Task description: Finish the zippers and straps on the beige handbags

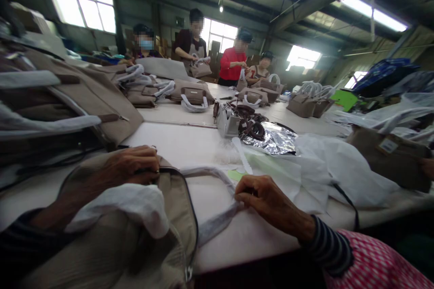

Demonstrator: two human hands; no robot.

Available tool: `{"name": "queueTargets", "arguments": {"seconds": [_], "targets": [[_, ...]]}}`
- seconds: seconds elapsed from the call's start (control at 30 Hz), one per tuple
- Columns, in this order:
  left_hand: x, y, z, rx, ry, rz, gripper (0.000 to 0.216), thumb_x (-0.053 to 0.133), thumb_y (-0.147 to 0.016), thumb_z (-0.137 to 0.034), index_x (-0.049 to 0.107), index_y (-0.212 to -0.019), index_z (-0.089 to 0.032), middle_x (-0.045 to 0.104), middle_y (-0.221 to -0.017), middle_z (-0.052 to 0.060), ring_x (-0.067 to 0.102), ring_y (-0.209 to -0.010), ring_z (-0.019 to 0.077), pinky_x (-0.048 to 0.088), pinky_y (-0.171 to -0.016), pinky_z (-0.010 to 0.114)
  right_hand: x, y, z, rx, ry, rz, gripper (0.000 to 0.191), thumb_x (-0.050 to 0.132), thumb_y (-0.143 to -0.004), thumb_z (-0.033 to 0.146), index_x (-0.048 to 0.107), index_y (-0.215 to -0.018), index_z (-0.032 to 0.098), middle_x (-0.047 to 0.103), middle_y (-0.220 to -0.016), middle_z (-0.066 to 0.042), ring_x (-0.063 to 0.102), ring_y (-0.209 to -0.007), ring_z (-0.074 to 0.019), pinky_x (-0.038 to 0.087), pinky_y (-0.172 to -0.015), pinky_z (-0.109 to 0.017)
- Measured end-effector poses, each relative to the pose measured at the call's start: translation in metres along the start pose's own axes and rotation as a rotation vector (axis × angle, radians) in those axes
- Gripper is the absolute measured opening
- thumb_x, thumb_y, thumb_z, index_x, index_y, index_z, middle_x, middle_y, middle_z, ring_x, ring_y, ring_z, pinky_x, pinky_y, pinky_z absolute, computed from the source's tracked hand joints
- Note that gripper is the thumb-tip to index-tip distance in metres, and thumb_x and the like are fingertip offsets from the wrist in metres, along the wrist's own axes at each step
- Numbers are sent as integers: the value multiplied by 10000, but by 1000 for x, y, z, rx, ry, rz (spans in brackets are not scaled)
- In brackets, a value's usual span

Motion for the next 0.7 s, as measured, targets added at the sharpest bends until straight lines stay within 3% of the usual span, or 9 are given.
{"name": "queueTargets", "arguments": {"seconds": [0.17,0.3,0.4,0.47,0.6,0.7], "targets": [[0,0,0,-11,-18,7,178,627,-931,-108,632,-763,-168,584,-860,6,542,-824,163,365,-784,287,-9,-15,2,91,-152,143,183,712,-883,328,732,-832,153,680,-765,-22,600,-680,-132,461,-633,-242],[-1,0,-1,-3,-29,0,201,578,-950,-108,631,-767,-173,593,-857,9,544,-821,167,362,-787,293,-30,-49,-4,149,-182,-11,391,689,-885,504,711,-782,127,710,-776,-62,532,-549,-97,397,-512,-226],[0,0,-1,10,-37,3,221,545,-972,-134,620,-768,-177,590,-845,13,547,-829,173,364,-786,296,-28,-77,-4,135,-73,-54,454,638,-908,534,666,-695,134,712,-700,-76,510,-478,-98,363,-469,-234],[1,0,1,4,-34,3,223,543,-966,-138,610,-757,-176,582,-832,14,544,-824,173,366,-784,296,-19,-93,1,110,48,-37,461,593,-946,506,636,-658,148,702,-650,-72,521,-463,-109,367,-478,-243],[3,0,3,-29,-24,-2,226,550,-949,-137,597,-731,-176,571,-824,15,519,-792,170,357,-757,299,-7,-110,17,11,322,-142,374,606,-957,337,567,-622,174,682,-583,-44,584,-527,-124,423,-616,-258],[4,0,3,-50,-10,-5,231,557,-948,-140,597,-723,-178,572,-826,13,516,-793,171,355,-765,305,0,-113,9,98,176,-119,273,679,-884,265,553,-658,181,651,-518,-11,556,-447,-115,422,-581,-256]]}}
Point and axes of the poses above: each hand's wrist, its own y-axis away from the middle knuckle, its own x-axis out of the palm, z = x × y, the point moved 5 cm from there along -y, towards the middle knuckle
